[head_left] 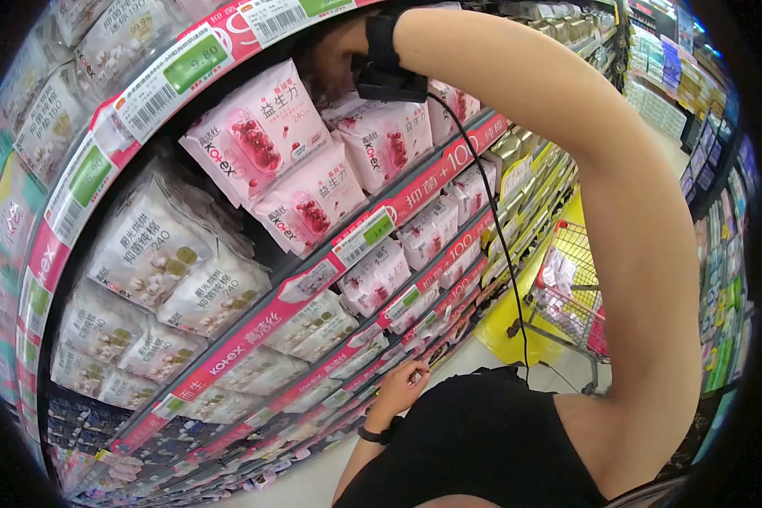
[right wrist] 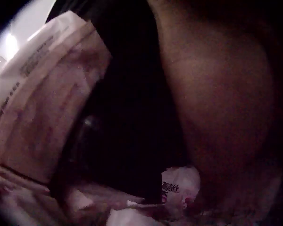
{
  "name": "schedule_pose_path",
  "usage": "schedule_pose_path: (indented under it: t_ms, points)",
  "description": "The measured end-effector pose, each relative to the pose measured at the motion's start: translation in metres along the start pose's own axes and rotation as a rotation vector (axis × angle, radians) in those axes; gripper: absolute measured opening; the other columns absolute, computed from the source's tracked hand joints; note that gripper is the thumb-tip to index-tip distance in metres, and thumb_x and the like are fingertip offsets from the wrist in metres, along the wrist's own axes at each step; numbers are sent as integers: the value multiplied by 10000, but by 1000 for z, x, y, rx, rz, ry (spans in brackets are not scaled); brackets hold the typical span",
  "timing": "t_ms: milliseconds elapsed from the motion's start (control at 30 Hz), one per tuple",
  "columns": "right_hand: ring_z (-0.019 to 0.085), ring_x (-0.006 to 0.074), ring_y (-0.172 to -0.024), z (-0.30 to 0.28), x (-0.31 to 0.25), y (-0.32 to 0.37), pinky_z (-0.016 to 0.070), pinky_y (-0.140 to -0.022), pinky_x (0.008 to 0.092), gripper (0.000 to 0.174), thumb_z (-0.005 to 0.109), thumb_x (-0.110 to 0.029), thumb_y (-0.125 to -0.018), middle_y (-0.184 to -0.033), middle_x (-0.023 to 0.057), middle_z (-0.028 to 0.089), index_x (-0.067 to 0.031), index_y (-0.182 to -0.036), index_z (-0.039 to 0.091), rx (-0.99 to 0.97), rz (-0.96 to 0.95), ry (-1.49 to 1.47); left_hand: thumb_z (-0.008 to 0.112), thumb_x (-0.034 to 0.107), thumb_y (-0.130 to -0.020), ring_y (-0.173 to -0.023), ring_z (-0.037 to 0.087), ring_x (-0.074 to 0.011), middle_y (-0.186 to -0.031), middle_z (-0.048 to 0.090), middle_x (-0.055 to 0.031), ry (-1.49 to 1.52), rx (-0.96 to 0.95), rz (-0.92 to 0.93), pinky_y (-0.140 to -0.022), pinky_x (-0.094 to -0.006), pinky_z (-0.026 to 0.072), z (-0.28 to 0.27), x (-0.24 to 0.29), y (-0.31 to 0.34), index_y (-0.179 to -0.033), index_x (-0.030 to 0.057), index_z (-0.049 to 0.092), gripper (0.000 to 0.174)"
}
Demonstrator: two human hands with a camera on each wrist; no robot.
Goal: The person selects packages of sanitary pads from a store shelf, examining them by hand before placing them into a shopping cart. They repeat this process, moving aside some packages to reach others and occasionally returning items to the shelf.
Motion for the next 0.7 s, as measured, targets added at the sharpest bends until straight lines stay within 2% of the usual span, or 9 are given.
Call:
schedule_pose_path:
  t_ms: [133,233,533,567,667,700]
  points:
    - [683,231,-1029,-22,-1,17,551,-858,401,363,637,-252,-986,-1184,172,715,-4,-1249,678,105,62,21,736,219,-935,-793,636,-202,-940,688,-85,-4,-41,26,-747,-328,514,5,1,-2,-1086,47,708,231]
    - [692,267,-1036,-45,-10,40,558,-864,415,343,642,-217,-969,-1173,185,719,-5,-1235,682,223,111,28,714,183,-932,-765,635,-212,-924,695,-80,-34,-75,45,-712,-339,517,6,7,-5,-1059,50,693,185]
    - [718,375,-1055,-82,-53,126,577,-880,455,299,658,-114,-916,-1141,223,731,-7,-1192,695,534,275,99,699,221,-941,-825,665,-240,-974,711,-85,-77,-159,34,-742,-358,528,17,13,-11,-1074,59,699,209]
    - [730,367,-997,-76,-56,135,580,-817,448,269,700,-36,-813,-1057,199,739,-3,-1080,704,838,70,235,697,224,-942,-829,667,-244,-978,711,-87,-69,-167,33,-745,-359,530,19,14,-12,-1073,58,699,212]
    - [739,344,-958,-91,-72,165,573,-796,464,267,714,-27,-766,-1006,182,738,1,-1032,696,939,140,262,691,229,-949,-873,686,-256,-991,714,-89,-79,-188,25,-767,-362,543,20,20,-13,-1074,59,696,211]
    - [746,337,-961,-92,-71,166,568,-783,468,279,702,-21,-774,-1003,189,740,16,-1050,684,899,195,287,689,230,-951,-883,690,-256,-994,714,-88,-83,-192,31,-771,-364,545,21,22,-14,-1074,59,695,210]
Point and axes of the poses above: each hand's wrist, its own y-axis away from the middle knuckle, its own z-axis out of the palm, x = y × z, the point moved 8 cm from there along -y, towards the middle knuckle
